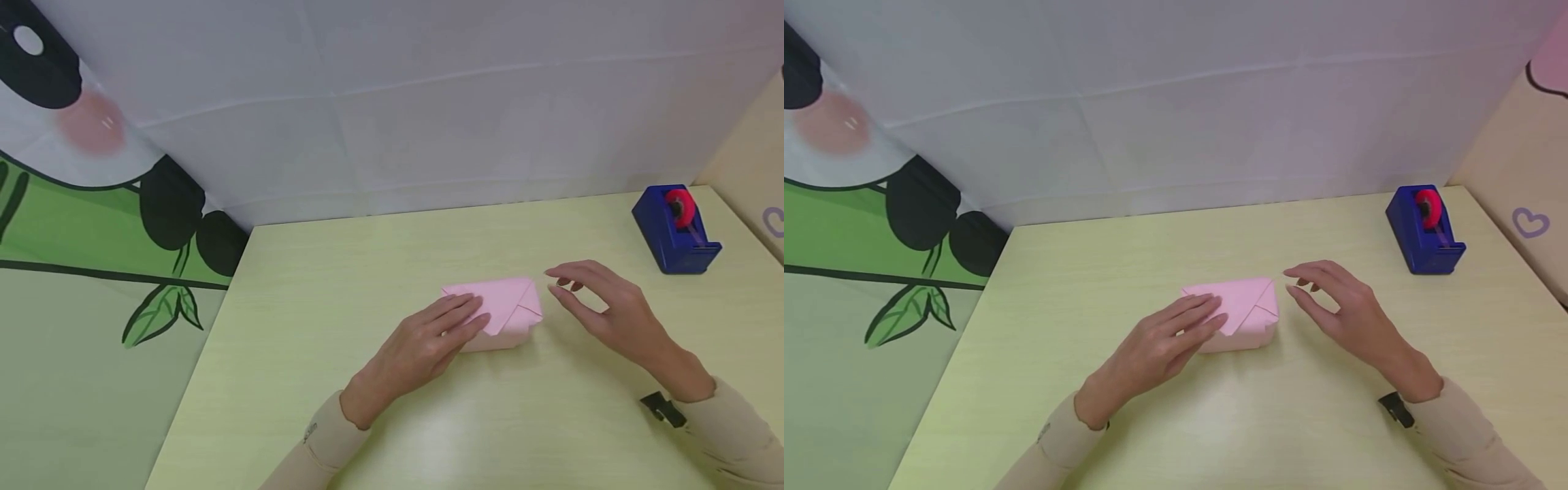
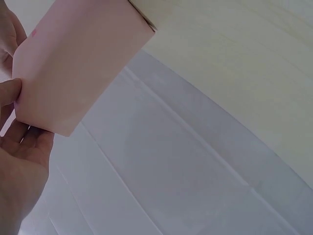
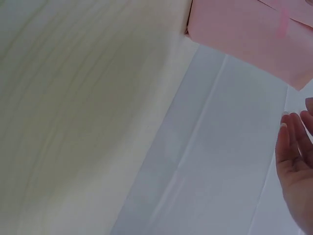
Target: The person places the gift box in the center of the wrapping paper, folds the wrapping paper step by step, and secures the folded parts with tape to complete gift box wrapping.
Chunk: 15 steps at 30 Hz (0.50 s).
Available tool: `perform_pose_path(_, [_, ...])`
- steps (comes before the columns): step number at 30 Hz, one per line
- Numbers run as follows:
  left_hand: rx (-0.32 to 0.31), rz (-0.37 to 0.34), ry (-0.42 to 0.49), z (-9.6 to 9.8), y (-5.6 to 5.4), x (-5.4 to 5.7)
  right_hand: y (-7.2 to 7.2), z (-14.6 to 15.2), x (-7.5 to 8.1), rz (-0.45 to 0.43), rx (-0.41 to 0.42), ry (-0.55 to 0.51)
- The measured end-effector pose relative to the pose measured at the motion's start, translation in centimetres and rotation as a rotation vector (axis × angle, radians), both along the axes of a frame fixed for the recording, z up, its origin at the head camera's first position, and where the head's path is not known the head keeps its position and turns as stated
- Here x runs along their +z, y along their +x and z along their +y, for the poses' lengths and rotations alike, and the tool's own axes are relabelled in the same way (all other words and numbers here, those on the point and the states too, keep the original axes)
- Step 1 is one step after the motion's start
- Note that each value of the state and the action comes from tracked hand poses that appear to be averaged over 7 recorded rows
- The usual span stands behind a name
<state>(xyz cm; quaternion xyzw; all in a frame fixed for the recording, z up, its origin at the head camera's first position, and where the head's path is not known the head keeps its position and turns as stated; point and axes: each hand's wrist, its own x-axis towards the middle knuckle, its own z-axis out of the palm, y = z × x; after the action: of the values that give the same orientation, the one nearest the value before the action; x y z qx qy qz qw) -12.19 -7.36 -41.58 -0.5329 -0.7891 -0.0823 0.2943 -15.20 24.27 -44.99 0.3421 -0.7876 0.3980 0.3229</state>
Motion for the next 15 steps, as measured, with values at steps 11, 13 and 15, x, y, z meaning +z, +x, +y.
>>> perform_pose_path(11, [-0.003,0.005,0.007,0.0,-0.1,-0.1,-1.0,1.6,-0.5,-0.028,-0.07,-0.036])
perform_pose_path(13, [-0.004,0.006,0.009,0.1,-0.1,-0.1,-1.1,1.9,-0.6,-0.031,-0.083,-0.042])
perform_pose_path(15, [-0.005,0.008,0.01,0.1,-0.1,-0.2,-1.3,2.2,-0.7,-0.031,-0.093,-0.052])
